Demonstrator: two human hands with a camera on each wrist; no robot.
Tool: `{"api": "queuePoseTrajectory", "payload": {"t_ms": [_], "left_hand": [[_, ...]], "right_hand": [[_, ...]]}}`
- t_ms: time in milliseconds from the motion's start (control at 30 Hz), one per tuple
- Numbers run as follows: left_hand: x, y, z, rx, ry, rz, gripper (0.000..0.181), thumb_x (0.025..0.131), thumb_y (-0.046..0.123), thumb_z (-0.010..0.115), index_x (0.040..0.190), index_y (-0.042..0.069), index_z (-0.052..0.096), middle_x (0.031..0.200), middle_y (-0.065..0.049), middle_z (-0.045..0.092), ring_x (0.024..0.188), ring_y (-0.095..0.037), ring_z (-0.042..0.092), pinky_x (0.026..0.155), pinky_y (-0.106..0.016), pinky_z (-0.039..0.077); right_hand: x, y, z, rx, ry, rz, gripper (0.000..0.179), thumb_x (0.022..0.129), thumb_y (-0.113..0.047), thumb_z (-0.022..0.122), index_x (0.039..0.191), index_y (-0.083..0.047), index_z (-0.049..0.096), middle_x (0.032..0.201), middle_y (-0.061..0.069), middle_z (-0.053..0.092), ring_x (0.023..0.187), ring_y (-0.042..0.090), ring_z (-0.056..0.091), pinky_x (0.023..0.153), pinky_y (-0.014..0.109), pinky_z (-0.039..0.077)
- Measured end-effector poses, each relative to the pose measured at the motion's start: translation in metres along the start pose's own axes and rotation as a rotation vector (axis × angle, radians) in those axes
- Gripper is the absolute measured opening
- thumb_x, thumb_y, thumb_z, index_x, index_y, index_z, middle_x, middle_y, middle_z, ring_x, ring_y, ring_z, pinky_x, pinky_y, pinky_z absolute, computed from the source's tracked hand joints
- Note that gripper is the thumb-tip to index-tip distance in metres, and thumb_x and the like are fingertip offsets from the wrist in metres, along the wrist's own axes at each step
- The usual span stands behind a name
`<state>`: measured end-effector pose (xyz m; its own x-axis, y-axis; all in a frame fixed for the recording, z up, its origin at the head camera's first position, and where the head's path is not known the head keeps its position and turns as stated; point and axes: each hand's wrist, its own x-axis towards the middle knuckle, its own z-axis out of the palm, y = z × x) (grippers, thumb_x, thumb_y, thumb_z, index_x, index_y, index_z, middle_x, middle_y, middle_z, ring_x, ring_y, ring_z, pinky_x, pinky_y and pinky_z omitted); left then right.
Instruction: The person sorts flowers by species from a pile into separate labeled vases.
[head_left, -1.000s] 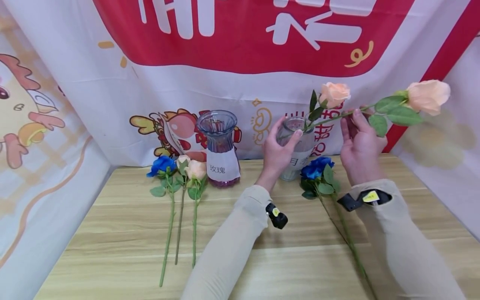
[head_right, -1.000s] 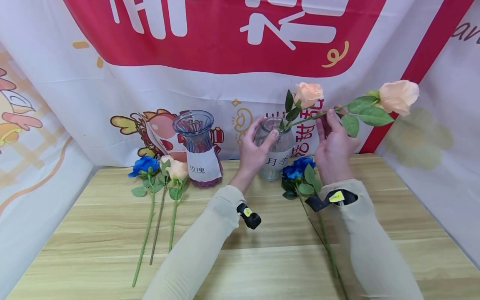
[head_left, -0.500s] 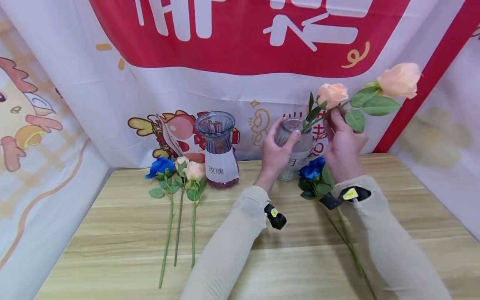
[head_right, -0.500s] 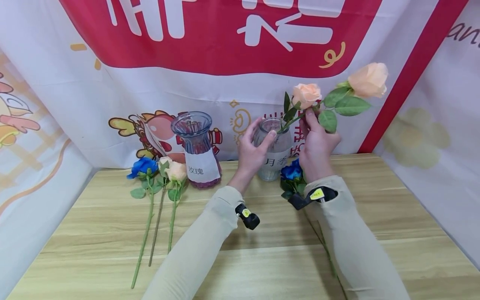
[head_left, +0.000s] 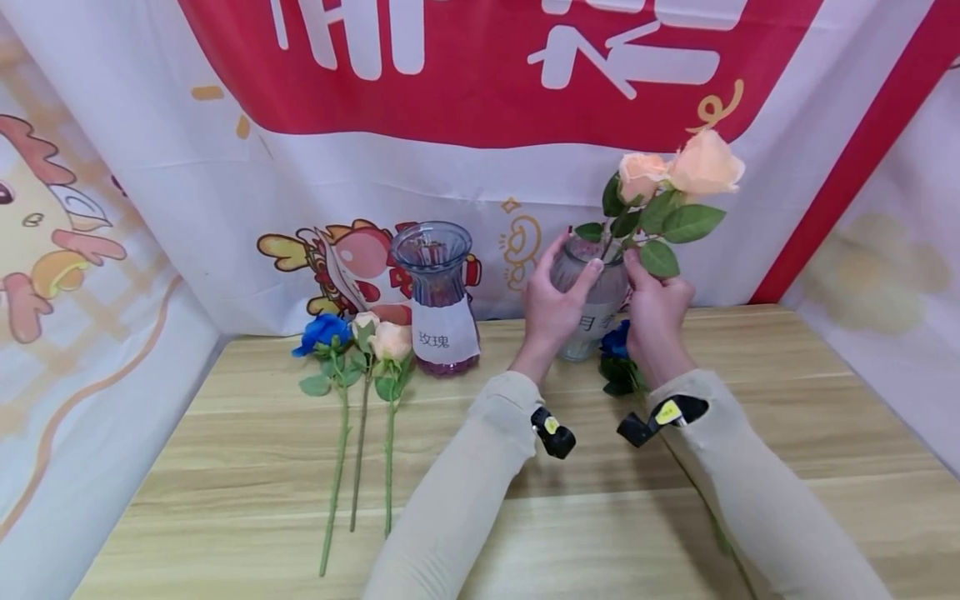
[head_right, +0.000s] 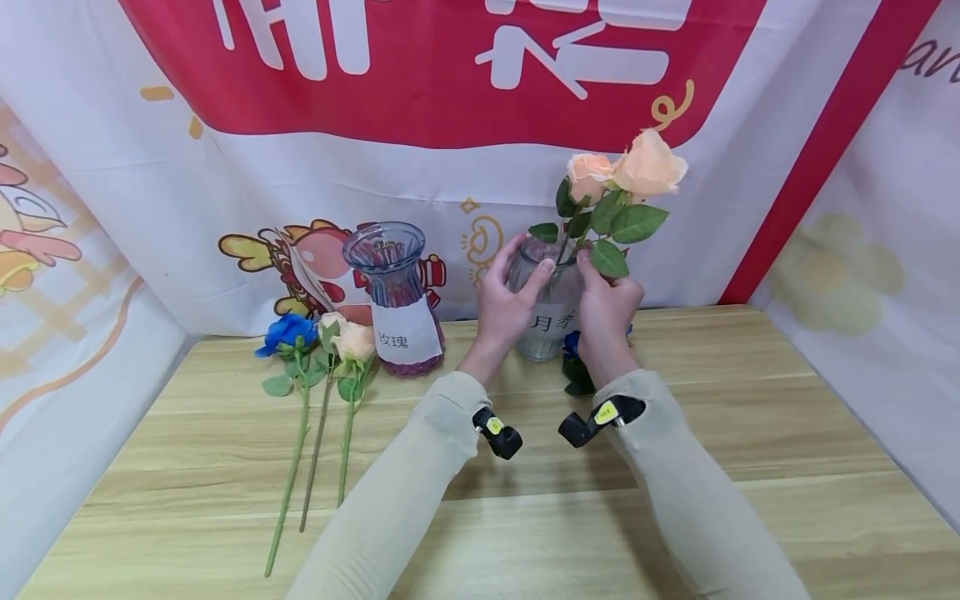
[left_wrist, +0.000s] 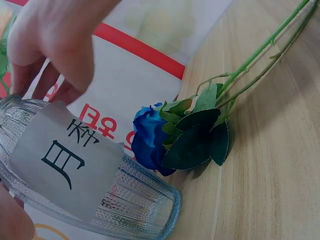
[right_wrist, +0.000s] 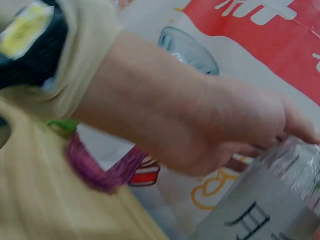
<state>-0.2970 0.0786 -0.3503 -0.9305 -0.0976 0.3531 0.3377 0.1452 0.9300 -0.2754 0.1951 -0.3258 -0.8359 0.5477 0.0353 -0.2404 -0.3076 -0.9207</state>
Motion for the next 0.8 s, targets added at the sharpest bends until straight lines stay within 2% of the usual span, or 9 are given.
{"api": "queuePoseTrajectory", "payload": {"t_ms": [133,300,400,500,600,700,800], "left_hand": [[-0.001,0.000,0.000,-0.002,0.006,-0.001,0.065,0.092,0.045,0.079,0.152,0.031,0.058,0.153,0.003,0.063,0.144,-0.022,0.056,0.123,-0.049,0.041],[-0.002,0.001,0.000,-0.003,0.002,-0.002,0.065,0.092,0.045,0.079,0.152,0.031,0.058,0.153,0.002,0.064,0.145,-0.022,0.055,0.124,-0.049,0.040],[-0.002,0.002,0.001,-0.006,-0.003,-0.006,0.065,0.092,0.045,0.079,0.152,0.031,0.058,0.153,0.002,0.063,0.145,-0.022,0.055,0.124,-0.049,0.040],[-0.002,0.001,-0.001,-0.006,-0.006,-0.010,0.066,0.092,0.046,0.079,0.153,0.031,0.057,0.153,0.003,0.063,0.145,-0.022,0.055,0.124,-0.049,0.040],[-0.002,0.000,-0.002,-0.014,-0.026,-0.019,0.066,0.093,0.047,0.079,0.154,0.031,0.056,0.154,0.004,0.062,0.146,-0.021,0.054,0.124,-0.049,0.041],[-0.002,0.000,-0.003,-0.018,-0.055,-0.030,0.067,0.095,0.048,0.077,0.156,0.032,0.054,0.157,0.005,0.059,0.150,-0.021,0.051,0.126,-0.049,0.039],[-0.002,0.000,-0.004,0.015,-0.082,-0.031,0.067,0.097,0.053,0.073,0.158,0.035,0.049,0.161,0.006,0.055,0.152,-0.022,0.048,0.127,-0.051,0.038]], "right_hand": [[0.000,0.003,-0.014,-0.043,-0.052,0.021,0.035,0.099,-0.015,0.076,0.133,-0.006,0.074,0.130,0.002,0.074,0.115,0.009,0.060,0.103,0.028,0.048],[0.000,0.001,-0.034,-0.058,-0.103,0.041,0.040,0.099,-0.012,0.075,0.138,-0.012,0.071,0.136,0.001,0.072,0.126,0.013,0.061,0.115,0.027,0.048],[0.001,-0.002,-0.045,-0.025,-0.140,0.049,0.042,0.099,-0.010,0.074,0.141,-0.013,0.069,0.143,0.000,0.070,0.130,0.013,0.061,0.111,0.023,0.051],[0.000,-0.004,-0.051,-0.001,-0.179,0.054,0.044,0.100,-0.009,0.073,0.143,-0.013,0.067,0.147,0.001,0.067,0.128,0.013,0.063,0.105,0.020,0.054],[-0.002,-0.005,-0.057,-0.010,-0.226,0.073,0.046,0.102,-0.010,0.070,0.147,-0.014,0.064,0.151,0.000,0.065,0.128,0.012,0.062,0.107,0.021,0.053],[-0.005,-0.005,-0.063,-0.070,-0.287,0.085,0.051,0.103,-0.014,0.069,0.153,-0.015,0.058,0.149,-0.004,0.065,0.130,0.009,0.060,0.114,0.022,0.049],[-0.007,-0.003,-0.066,-0.171,-0.345,0.060,0.059,0.102,-0.018,0.072,0.157,-0.012,0.052,0.138,-0.006,0.070,0.125,0.006,0.063,0.113,0.019,0.049]]}}
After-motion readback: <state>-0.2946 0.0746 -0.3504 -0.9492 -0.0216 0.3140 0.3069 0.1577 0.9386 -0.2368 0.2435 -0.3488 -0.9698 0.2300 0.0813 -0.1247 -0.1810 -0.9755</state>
